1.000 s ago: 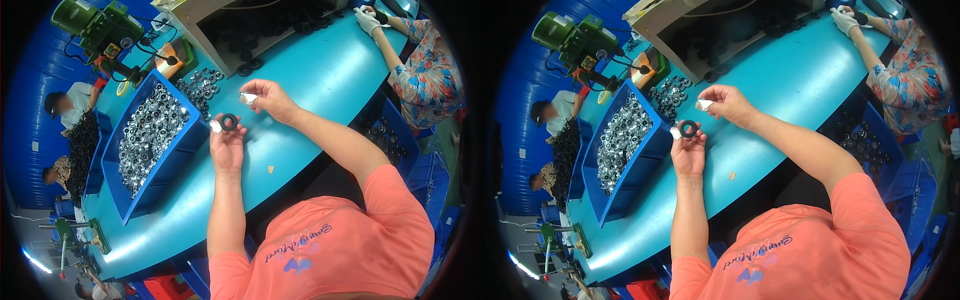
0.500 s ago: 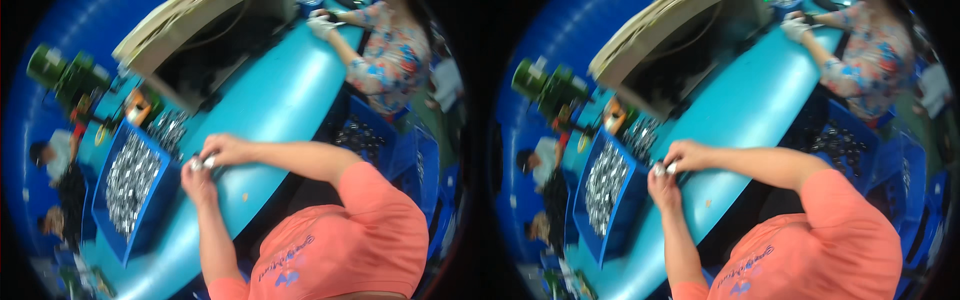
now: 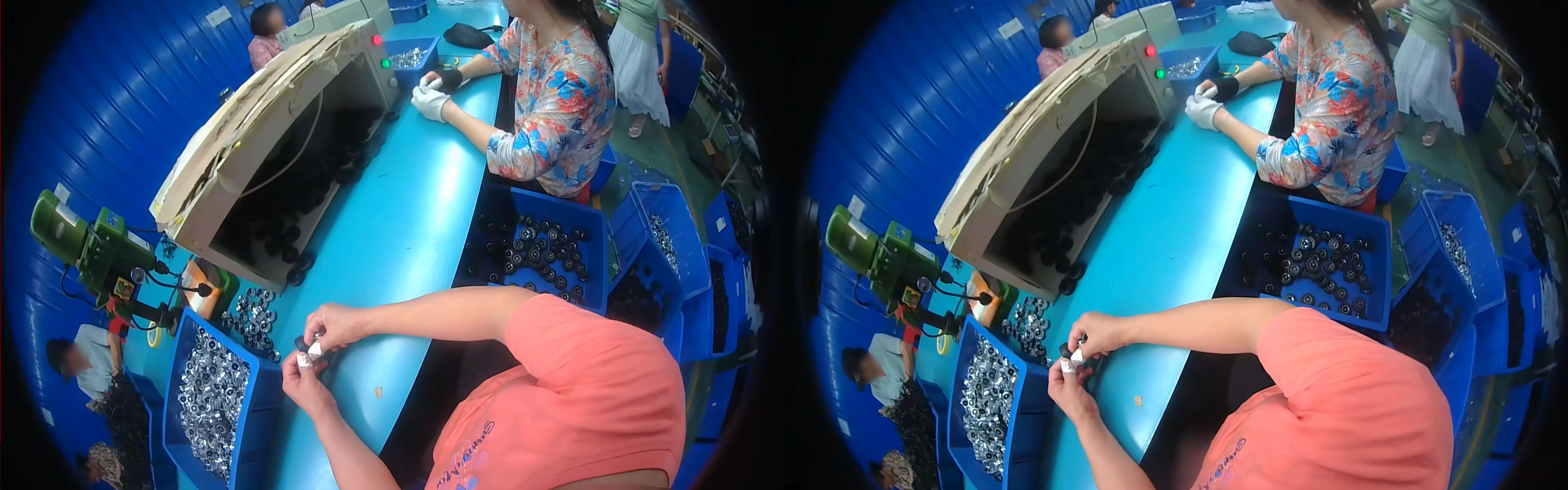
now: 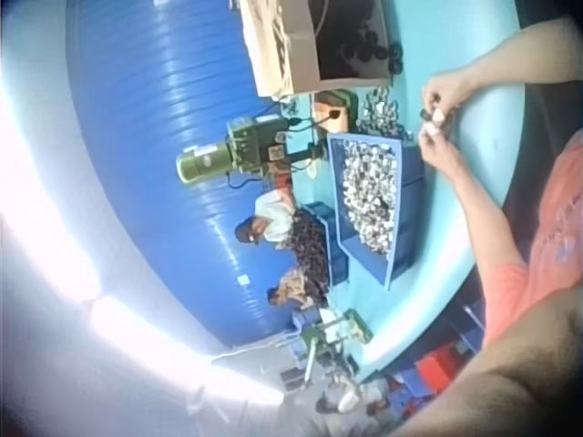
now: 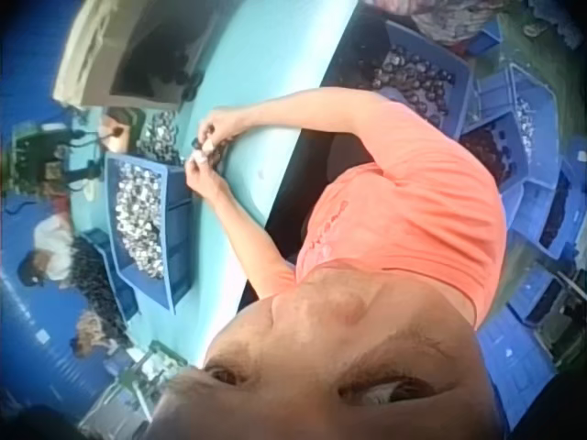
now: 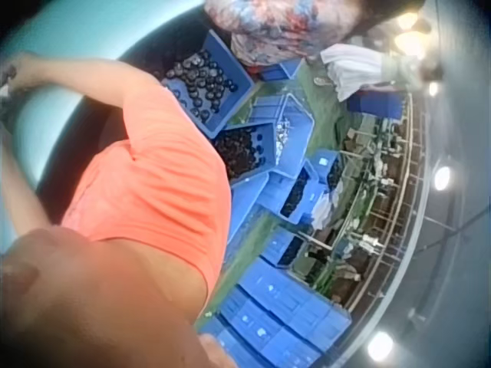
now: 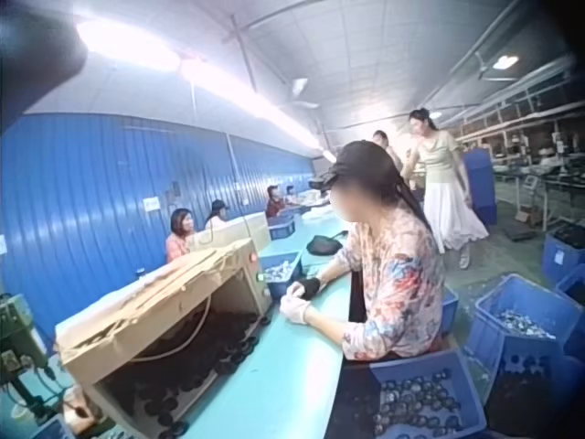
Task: Assembling small mechanical or toy components at a factory assembly line.
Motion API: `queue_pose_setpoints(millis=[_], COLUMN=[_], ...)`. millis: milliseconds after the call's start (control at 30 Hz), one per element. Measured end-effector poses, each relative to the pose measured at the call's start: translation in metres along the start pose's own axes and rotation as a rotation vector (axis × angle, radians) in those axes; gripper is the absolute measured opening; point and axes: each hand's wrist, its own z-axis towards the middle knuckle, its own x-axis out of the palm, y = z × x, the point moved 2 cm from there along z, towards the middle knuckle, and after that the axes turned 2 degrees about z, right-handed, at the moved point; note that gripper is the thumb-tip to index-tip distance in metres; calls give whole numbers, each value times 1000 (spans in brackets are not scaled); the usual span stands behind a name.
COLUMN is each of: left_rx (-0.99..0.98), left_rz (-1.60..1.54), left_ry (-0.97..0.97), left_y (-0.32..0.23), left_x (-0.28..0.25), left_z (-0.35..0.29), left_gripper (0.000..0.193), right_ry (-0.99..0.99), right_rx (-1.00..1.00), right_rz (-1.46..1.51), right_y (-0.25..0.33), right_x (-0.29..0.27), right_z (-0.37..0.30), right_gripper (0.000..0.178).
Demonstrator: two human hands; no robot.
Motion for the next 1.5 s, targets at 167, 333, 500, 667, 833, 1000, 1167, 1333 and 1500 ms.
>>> queue_pose_setpoints(millis=[167, 333, 500, 667, 833, 1000, 1167, 1333, 1500], left_rx=[-120, -143, -119, -62, -75, -99, -62, -46, -60], left_rz=[-198, -352, -278, -334, -481, -520, -454, -403, -398], left_ry=[79, 154, 101, 118, 90, 95, 98, 101, 102], left_y=[5, 10, 14, 5, -6, -6, -6, -13, -13], left_x=[-7, -1, -7, -4, -5, -6, 1, 5, 4], left_z=[-2, -3, -2, -1, -3, -3, -3, -4, -5], left_gripper=[20, 17, 22, 26, 26, 23, 25, 33, 36], right_ry=[99, 177, 73, 57, 111, 53, 12, -49, -91], right_rx=[110, 86, 44, -59, -95, -118, -211, -321, -316], right_rz=[201, 318, 152, 65, 274, 215, 37, -109, -159], right_y=[5, -3, -6, 1, 14, 25, 11, 17, 24], right_x=[3, -3, -2, -7, 1, 2, 2, 4, 7], right_z=[-4, 0, 3, 5, 5, 4, 8, 4, 0], right_gripper=[21, 18, 22, 33, 46, 43, 42, 33, 30])
